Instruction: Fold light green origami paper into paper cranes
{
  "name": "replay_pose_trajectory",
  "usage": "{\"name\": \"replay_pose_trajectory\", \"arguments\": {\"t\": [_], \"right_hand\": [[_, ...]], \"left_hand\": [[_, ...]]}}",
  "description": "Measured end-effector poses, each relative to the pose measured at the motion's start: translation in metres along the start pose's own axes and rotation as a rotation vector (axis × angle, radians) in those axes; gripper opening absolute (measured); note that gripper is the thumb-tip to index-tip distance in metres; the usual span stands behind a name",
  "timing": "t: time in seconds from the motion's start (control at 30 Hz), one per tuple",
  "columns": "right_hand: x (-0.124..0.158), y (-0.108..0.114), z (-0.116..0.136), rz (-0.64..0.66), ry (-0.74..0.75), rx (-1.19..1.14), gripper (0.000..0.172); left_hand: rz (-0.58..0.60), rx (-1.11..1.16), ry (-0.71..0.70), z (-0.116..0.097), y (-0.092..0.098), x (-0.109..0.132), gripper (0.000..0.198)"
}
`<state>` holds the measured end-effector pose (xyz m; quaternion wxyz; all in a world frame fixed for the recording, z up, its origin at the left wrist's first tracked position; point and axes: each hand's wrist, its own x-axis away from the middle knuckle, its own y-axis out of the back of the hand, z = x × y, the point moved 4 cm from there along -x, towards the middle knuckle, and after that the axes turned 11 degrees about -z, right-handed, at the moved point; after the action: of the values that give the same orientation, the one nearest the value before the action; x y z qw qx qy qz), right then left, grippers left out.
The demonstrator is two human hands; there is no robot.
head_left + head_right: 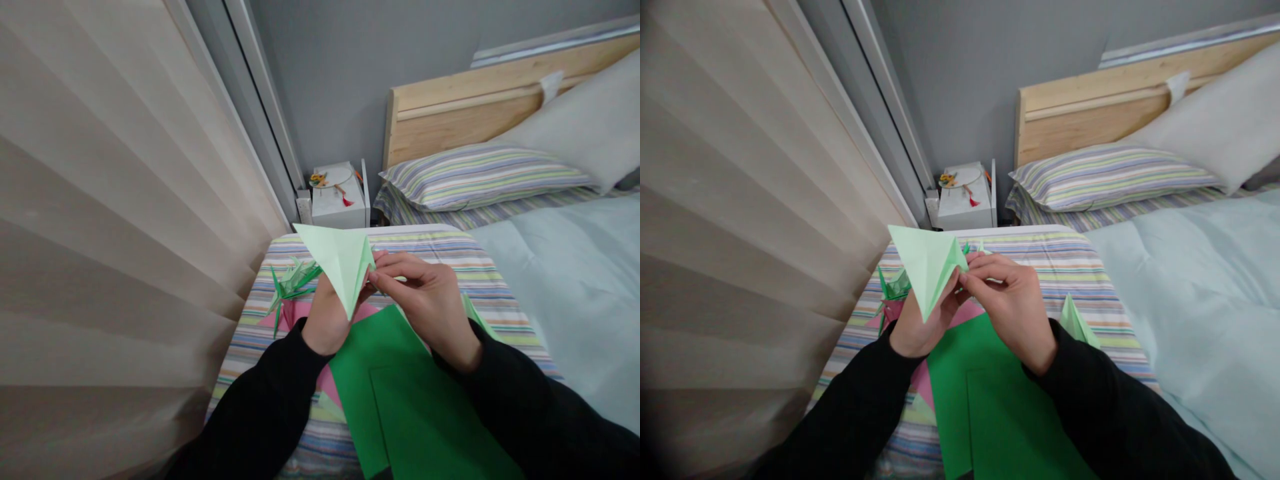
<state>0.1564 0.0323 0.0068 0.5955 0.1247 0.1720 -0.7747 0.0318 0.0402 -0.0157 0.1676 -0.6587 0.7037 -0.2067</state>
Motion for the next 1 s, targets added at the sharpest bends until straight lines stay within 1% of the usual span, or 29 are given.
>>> {"name": "replay_pose_trajectory", "arguments": {"t": [0.13,0.23,0.37,0.5,0.63,0.77,0.9,1.0], "right_hand": [[0.001,0.000,-0.001,-0.026,-0.085,0.023,0.020],[0.002,-0.001,0.000,-0.032,-0.134,0.021,0.020],[0.003,-0.002,0.004,-0.030,-0.126,0.017,0.019],[0.005,-0.003,0.006,-0.027,-0.102,0.000,0.018],[0.006,-0.004,0.003,-0.002,-0.155,-0.024,0.021],[0.007,-0.004,0.001,0.013,-0.218,-0.030,0.027],[0.007,-0.005,0.002,0.012,-0.218,-0.028,0.022],[0.008,-0.006,0.002,0.006,-0.175,0.010,0.021]], "left_hand": [[-0.016,-0.032,-0.060,0.002,-0.001,-0.002,0.033],[-0.026,-0.017,-0.061,0.003,-0.001,-0.002,0.029],[-0.022,-0.008,0.007,0.001,-0.005,0.002,0.031],[0.014,0.030,0.066,-0.002,-0.009,0.005,0.034],[0.009,0.079,0.163,0.004,-0.004,0.003,0.030],[0.014,0.125,0.257,0.008,-0.004,0.003,0.035],[0.071,0.165,0.272,0.006,-0.012,0.006,0.034],[0.054,0.215,0.239,0.004,-0.014,0.009,0.025]]}}
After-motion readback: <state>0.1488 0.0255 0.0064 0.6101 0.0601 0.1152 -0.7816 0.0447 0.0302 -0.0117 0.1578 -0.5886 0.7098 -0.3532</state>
